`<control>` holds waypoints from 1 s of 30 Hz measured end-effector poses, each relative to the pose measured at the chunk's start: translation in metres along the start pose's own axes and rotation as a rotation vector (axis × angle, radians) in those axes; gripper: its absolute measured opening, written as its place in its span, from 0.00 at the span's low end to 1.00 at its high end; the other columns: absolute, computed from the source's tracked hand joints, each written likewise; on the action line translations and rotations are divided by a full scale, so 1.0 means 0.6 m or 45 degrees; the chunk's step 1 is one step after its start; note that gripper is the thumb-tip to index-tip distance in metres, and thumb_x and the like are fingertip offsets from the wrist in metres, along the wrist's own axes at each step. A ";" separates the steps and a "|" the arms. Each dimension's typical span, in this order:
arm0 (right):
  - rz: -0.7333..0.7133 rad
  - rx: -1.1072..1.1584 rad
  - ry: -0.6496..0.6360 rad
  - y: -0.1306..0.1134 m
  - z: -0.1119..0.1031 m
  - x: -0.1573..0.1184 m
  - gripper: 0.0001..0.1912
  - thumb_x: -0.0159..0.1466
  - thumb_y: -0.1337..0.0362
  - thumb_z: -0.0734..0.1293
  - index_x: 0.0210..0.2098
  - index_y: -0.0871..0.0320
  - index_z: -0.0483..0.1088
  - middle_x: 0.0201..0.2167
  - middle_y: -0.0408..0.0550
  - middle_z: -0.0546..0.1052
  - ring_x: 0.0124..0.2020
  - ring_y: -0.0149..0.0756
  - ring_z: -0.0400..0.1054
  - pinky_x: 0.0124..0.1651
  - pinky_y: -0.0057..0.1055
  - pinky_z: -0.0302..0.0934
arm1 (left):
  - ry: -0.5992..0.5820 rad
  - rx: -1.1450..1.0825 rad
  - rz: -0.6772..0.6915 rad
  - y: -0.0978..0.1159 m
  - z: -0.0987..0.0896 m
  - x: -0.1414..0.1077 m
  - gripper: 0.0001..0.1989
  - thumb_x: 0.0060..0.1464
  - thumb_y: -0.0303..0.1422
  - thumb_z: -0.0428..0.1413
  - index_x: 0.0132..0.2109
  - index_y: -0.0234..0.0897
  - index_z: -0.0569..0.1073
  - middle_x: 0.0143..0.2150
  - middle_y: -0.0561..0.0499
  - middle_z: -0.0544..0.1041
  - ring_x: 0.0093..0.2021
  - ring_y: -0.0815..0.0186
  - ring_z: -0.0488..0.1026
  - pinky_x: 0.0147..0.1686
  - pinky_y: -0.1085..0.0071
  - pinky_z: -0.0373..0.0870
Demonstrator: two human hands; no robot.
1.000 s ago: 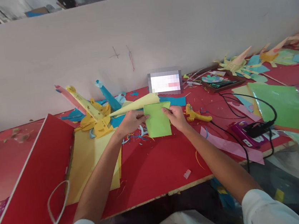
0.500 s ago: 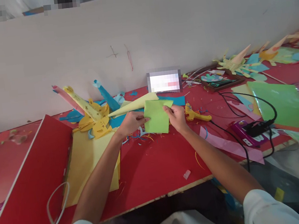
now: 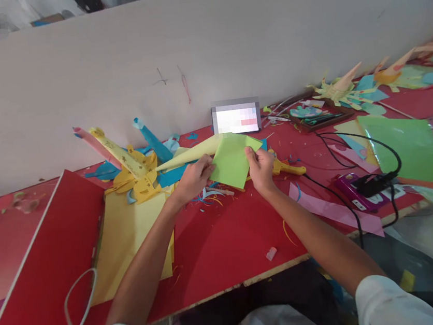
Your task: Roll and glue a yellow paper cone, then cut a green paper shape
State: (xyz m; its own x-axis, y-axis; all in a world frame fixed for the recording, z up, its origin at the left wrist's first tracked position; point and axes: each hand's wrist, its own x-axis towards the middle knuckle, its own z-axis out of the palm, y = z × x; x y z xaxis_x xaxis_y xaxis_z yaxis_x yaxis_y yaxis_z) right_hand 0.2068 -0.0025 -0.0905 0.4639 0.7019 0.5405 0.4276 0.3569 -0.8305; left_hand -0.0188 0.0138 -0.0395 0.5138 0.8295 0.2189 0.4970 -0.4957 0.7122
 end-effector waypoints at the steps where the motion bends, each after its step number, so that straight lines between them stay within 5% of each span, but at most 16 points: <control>1: -0.001 0.004 0.006 0.000 -0.001 0.001 0.39 0.66 0.27 0.60 0.19 0.50 0.46 0.18 0.37 0.49 0.24 0.32 0.43 0.29 0.35 0.43 | 0.002 0.008 -0.009 0.002 0.003 0.000 0.07 0.66 0.34 0.51 0.38 0.41 0.62 0.26 0.57 0.65 0.25 0.68 0.63 0.29 0.70 0.56; 9: -0.029 -0.003 0.082 0.005 -0.008 0.012 0.38 0.68 0.29 0.61 0.20 0.50 0.46 0.18 0.37 0.49 0.24 0.31 0.44 0.29 0.35 0.42 | 0.032 0.115 0.078 0.002 0.006 -0.001 0.04 0.66 0.30 0.50 0.40 0.41 0.63 0.28 0.56 0.66 0.26 0.67 0.59 0.31 0.69 0.53; 16: 0.020 0.057 0.263 0.032 -0.022 0.039 0.37 0.68 0.31 0.63 0.21 0.50 0.46 0.19 0.36 0.47 0.23 0.30 0.42 0.29 0.34 0.39 | 0.136 0.079 -0.023 0.000 -0.003 -0.002 0.07 0.68 0.33 0.47 0.40 0.40 0.67 0.29 0.53 0.70 0.28 0.66 0.63 0.33 0.69 0.57; 19: -0.021 0.056 0.076 0.023 -0.015 0.028 0.38 0.67 0.30 0.63 0.20 0.51 0.47 0.19 0.36 0.48 0.23 0.30 0.43 0.29 0.35 0.40 | 0.110 -0.025 -0.048 0.007 -0.003 0.001 0.16 0.70 0.43 0.48 0.40 0.38 0.71 0.30 0.52 0.72 0.30 0.66 0.65 0.33 0.70 0.60; 23: 0.019 0.156 -0.216 0.007 0.007 0.001 0.38 0.65 0.27 0.63 0.21 0.51 0.47 0.20 0.37 0.49 0.24 0.31 0.44 0.29 0.35 0.42 | -0.086 -0.068 -0.083 0.002 0.001 0.004 0.21 0.63 0.48 0.55 0.29 0.37 0.69 0.24 0.54 0.63 0.26 0.69 0.56 0.27 0.70 0.53; 27: 0.207 0.328 -0.398 0.005 0.021 -0.013 0.36 0.67 0.27 0.58 0.25 0.51 0.49 0.22 0.40 0.55 0.26 0.34 0.50 0.29 0.34 0.50 | 0.189 -0.128 -0.090 -0.012 0.009 0.004 0.22 0.61 0.49 0.56 0.28 0.36 0.69 0.23 0.54 0.61 0.26 0.70 0.54 0.25 0.71 0.51; 30: 0.215 0.390 -0.571 0.003 0.021 -0.015 0.34 0.65 0.28 0.64 0.26 0.52 0.57 0.24 0.41 0.62 0.26 0.34 0.57 0.29 0.32 0.56 | 0.291 -0.177 -0.115 -0.012 0.015 0.003 0.25 0.61 0.52 0.57 0.26 0.37 0.67 0.21 0.55 0.61 0.24 0.71 0.56 0.24 0.72 0.53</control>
State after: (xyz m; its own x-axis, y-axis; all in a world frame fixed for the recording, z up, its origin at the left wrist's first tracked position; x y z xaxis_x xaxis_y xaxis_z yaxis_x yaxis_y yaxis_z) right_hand 0.1936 -0.0002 -0.0983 0.1029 0.9340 0.3422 0.1003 0.3325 -0.9378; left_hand -0.0149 0.0166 -0.0503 0.2929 0.9130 0.2841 0.4246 -0.3904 0.8169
